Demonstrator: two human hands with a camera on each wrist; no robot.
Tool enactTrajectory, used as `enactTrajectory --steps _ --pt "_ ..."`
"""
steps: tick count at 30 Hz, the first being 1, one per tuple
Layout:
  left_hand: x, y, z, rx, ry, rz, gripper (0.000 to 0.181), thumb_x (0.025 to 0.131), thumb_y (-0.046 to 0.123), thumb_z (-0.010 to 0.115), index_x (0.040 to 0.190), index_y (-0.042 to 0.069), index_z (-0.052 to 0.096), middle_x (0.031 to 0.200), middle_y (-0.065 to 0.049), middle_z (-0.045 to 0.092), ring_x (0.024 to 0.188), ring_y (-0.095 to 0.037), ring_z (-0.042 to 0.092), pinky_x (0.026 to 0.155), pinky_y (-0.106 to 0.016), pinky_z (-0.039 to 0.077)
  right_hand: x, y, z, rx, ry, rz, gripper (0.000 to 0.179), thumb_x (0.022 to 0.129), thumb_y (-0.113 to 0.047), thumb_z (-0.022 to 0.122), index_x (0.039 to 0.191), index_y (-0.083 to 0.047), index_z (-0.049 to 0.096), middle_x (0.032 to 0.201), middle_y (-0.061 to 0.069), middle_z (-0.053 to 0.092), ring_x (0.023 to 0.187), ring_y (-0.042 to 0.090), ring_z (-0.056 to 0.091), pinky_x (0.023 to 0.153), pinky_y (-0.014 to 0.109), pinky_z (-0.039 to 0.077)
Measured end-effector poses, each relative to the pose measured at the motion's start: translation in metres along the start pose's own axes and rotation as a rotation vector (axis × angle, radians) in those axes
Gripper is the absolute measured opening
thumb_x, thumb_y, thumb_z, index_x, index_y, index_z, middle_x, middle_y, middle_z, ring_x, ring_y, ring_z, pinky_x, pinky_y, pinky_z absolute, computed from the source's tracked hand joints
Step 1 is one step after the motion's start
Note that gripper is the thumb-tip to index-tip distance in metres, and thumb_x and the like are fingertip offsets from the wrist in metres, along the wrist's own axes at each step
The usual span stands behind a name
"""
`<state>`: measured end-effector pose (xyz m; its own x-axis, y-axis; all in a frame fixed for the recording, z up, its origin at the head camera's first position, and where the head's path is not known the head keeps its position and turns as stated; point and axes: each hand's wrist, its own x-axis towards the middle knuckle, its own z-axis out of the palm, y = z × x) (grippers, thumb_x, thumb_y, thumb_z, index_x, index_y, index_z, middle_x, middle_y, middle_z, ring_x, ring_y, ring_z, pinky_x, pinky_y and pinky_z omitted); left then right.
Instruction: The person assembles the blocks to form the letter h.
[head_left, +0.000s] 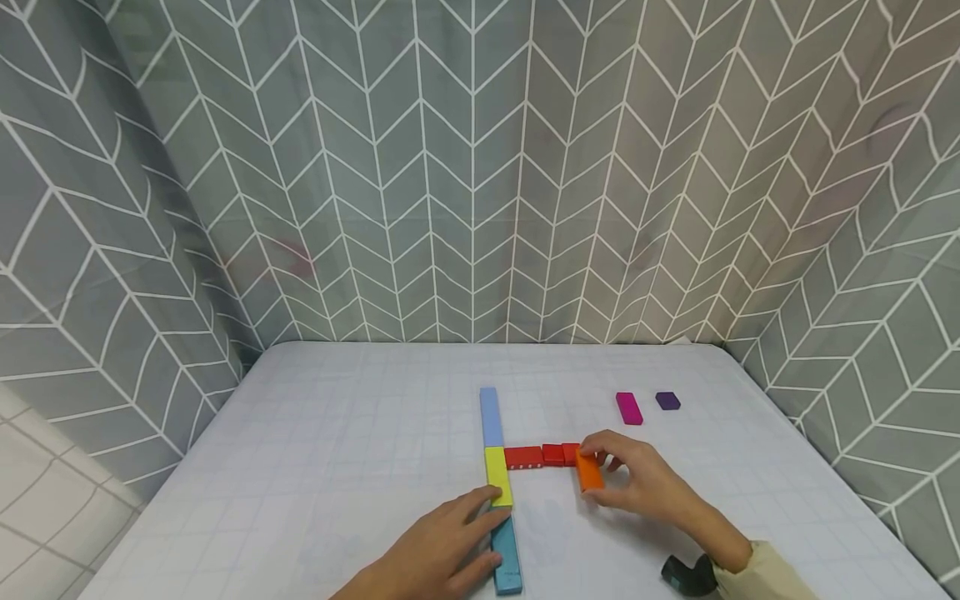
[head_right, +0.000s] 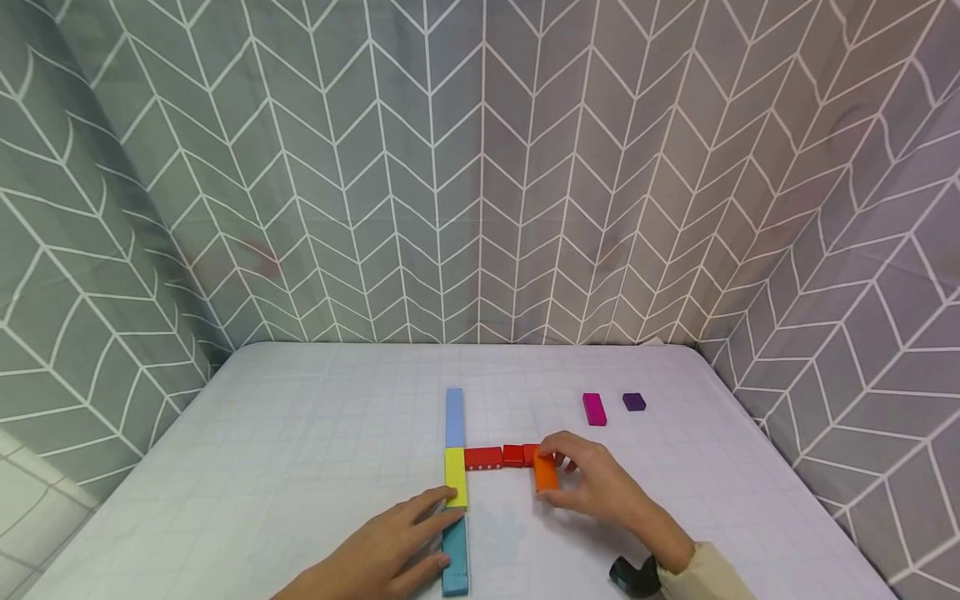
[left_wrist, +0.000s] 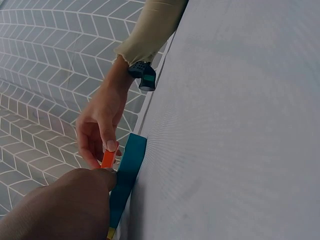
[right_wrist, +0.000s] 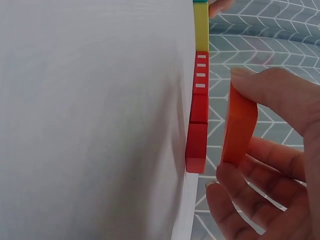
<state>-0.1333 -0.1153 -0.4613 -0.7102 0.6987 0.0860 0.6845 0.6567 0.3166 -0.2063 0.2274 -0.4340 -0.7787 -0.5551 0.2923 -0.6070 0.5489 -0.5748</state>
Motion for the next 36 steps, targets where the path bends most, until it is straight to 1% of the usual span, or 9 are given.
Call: enactTrajectory --steps 3,8,14,23,30,32,36 --pt "0.0004 0.0001 -0.0004 -0.001 -0.009 -0.009 0.063 0.106 0.065 0.037 0.155 0.026 0.050 0.160 0.001 0.041 0.135 -0.017 0.051 0.104 -0.042 0.051 0.0002 -0.0011 0.0011 0.000 -0.010 0.012 0.047 0.080 -0.019 0.092 0.120 -0.012 0.069 0.121 0.003 0.068 0.094 0.013 0.062 0.079 0.034 0.061" --pt "0.0007 0.0003 -0.0004 0.003 -0.004 -0.001 0.062 0.107 0.064 0.038 0.154 0.025 0.051 0.159 0.001 0.042 0.135 -0.017 0.051 0.103 -0.042 0.051 -0.0003 -0.0030 0.0037 0.013 -0.041 0.026 0.046 0.082 -0.022 0.091 0.121 -0.011 0.069 0.122 0.002 0.067 0.097 0.013 0.062 0.081 0.035 0.061" --pt "0.0006 0.0006 0.0001 0.006 0.002 0.002 0.062 0.107 0.063 0.038 0.154 0.025 0.051 0.159 0.001 0.042 0.135 -0.016 0.051 0.103 -0.042 0.051 -0.0012 -0.0029 0.0061 0.012 -0.063 0.005 0.046 0.083 -0.025 0.090 0.122 -0.014 0.067 0.124 -0.001 0.066 0.100 0.014 0.061 0.083 0.032 0.060" --pt "0.0005 0.0005 0.0002 0.009 0.004 0.001 0.062 0.107 0.063 0.039 0.154 0.025 0.052 0.159 0.001 0.042 0.136 -0.017 0.051 0.104 -0.042 0.051 -0.0023 -0.0021 0.0067 -0.012 -0.076 -0.023 0.048 0.082 -0.025 0.091 0.122 -0.014 0.067 0.126 0.001 0.065 0.099 0.014 0.060 0.081 0.029 0.059" --pt "0.0007 0.0020 -0.0008 0.005 -0.015 -0.018 0.063 0.106 0.065 0.039 0.154 0.026 0.051 0.160 0.002 0.042 0.135 -0.016 0.051 0.104 -0.042 0.051 -0.0026 -0.0009 0.0081 -0.004 -0.068 -0.029 0.046 0.083 -0.024 0.091 0.122 -0.015 0.068 0.125 0.003 0.065 0.094 0.015 0.061 0.079 0.028 0.059" --pt "0.0007 0.0019 -0.0008 0.004 -0.017 -0.019 0.063 0.106 0.065 0.039 0.154 0.026 0.051 0.160 0.002 0.042 0.135 -0.016 0.051 0.104 -0.042 0.051 -0.0024 -0.0008 0.0080 -0.005 -0.068 -0.031 0.045 0.083 -0.025 0.091 0.121 -0.015 0.069 0.124 0.002 0.065 0.094 0.015 0.061 0.079 0.028 0.059" --pt "0.0007 0.0016 -0.0006 0.000 -0.018 -0.021 0.063 0.106 0.065 0.038 0.155 0.027 0.050 0.160 0.002 0.041 0.135 -0.016 0.051 0.104 -0.042 0.051 -0.0021 -0.0014 0.0071 -0.016 -0.091 -0.005 0.042 0.085 -0.027 0.090 0.121 -0.017 0.071 0.123 -0.003 0.065 0.096 0.015 0.060 0.080 0.027 0.058"
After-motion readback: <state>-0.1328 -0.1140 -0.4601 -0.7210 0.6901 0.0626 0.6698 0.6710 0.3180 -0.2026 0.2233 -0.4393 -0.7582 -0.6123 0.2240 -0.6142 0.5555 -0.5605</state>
